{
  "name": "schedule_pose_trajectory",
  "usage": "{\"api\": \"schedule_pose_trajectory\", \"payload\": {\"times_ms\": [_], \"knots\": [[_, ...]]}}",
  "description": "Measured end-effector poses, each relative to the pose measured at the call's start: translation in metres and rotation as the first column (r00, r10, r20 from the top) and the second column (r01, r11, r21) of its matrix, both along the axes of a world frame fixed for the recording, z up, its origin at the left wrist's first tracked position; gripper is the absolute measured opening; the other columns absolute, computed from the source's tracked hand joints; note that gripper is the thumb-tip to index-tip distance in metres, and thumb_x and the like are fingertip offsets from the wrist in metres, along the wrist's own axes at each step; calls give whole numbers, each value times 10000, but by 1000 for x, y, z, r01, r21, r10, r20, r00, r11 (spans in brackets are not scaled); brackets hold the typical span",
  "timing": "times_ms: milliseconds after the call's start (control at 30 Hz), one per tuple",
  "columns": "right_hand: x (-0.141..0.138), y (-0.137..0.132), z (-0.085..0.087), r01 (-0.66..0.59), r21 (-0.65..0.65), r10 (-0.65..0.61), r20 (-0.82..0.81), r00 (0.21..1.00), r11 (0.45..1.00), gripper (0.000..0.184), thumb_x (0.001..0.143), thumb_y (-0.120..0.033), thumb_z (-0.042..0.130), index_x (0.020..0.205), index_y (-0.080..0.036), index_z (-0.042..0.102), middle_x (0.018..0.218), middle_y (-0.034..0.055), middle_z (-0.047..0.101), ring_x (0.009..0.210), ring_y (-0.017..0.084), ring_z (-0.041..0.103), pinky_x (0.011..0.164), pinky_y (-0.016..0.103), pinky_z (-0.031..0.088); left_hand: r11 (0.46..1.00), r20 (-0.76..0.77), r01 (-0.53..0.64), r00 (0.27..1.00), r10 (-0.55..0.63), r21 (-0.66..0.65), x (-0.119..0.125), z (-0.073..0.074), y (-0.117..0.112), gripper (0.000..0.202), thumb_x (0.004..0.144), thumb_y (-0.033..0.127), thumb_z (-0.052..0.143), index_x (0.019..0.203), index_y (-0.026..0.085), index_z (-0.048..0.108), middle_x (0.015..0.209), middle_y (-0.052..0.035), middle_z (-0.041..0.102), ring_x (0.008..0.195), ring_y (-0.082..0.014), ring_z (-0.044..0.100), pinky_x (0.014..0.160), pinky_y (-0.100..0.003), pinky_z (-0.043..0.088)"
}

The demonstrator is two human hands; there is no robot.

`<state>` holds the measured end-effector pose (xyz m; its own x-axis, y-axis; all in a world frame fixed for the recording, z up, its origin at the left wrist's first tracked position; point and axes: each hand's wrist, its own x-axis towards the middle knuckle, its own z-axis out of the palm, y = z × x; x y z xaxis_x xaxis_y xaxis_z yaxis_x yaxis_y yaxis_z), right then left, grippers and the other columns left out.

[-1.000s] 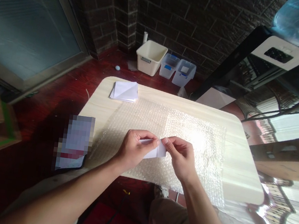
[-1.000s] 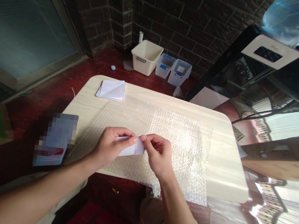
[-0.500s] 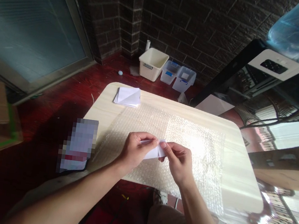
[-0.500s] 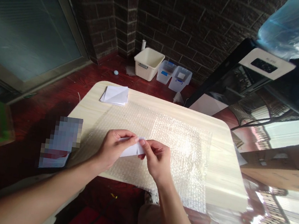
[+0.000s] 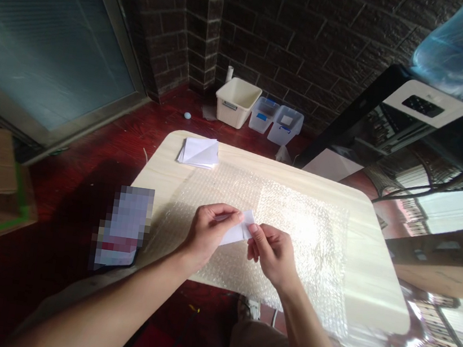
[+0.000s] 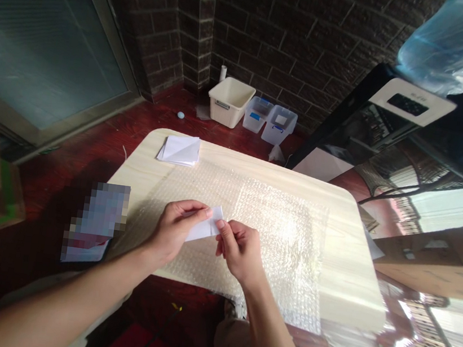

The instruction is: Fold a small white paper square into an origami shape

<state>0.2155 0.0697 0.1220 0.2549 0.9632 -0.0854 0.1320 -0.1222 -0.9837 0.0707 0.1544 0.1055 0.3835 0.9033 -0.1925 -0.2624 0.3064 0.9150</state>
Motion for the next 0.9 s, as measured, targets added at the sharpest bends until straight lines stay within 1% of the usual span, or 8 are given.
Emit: {"api": "schedule_pose_trajectory", "payload": {"times_ms": [133,267,400,533,600,700,800,900], "knots": [[0,1,0,15,0,-15,-9,1000,1000,568,994,-578,662,584,-192,591,470,18,602,417,111,517,453,251,363,998,13,-18,1000,19,-52,1,2,0,212,750,350,904,766,163,805,703,-15,732,643,-132,630,598,-222,475],[2,3,-3,-20,-5,20,-65,998,1000,523,994,-606,642,702,-174,681,595,46,672,522,140,587,518,267,446,1000,14,-13,1000,13,-12,0,0,0,204,754,343,902,773,165,804,735,-26,751,661,-149,654,619,-239,497],[3,4,-5,26,51,-22,-71,997,998,433,1012,-589,623,846,-193,679,705,16,646,628,149,597,572,269,485,988,-44,113,993,-109,106,-1,-3,0,195,808,360,862,781,174,810,745,-38,764,660,-169,677,613,-256,505],[3,3,-5,45,73,-47,28,998,996,430,1035,-555,603,788,-204,617,651,-21,538,584,132,525,525,259,412,960,-119,217,973,-198,177,0,-4,-2,181,827,343,834,767,172,822,747,-54,775,684,-181,689,614,-254,499],[3,3,-5,43,80,-49,68,996,996,436,1037,-549,605,773,-201,619,639,-15,548,572,134,529,520,265,404,963,-115,219,972,-203,156,2,-3,-3,181,826,336,829,758,168,820,735,-57,773,665,-183,690,604,-258,502],[2,2,-5,68,55,-67,-37,997,996,436,1014,-581,627,793,-205,624,626,-12,575,559,145,565,516,270,440,971,-46,226,974,-223,74,3,-1,-4,194,822,351,836,771,166,802,704,-49,756,612,-198,695,586,-285,523],[1,1,-5,-27,-11,25,-144,989,1000,438,968,-618,680,832,-203,636,633,-3,632,551,151,590,509,270,456,977,3,214,977,-214,23,1,1,-2,230,823,376,840,771,162,773,662,-36,722,562,-196,672,557,-290,506],[1,-1,-4,-128,-38,123,-108,987,991,480,962,-619,690,761,-185,640,611,15,660,528,135,586,516,261,447,988,-60,138,989,-134,66,-2,1,2,249,803,376,860,746,149,775,685,-34,712,599,-161,634,563,-253,456]]}}
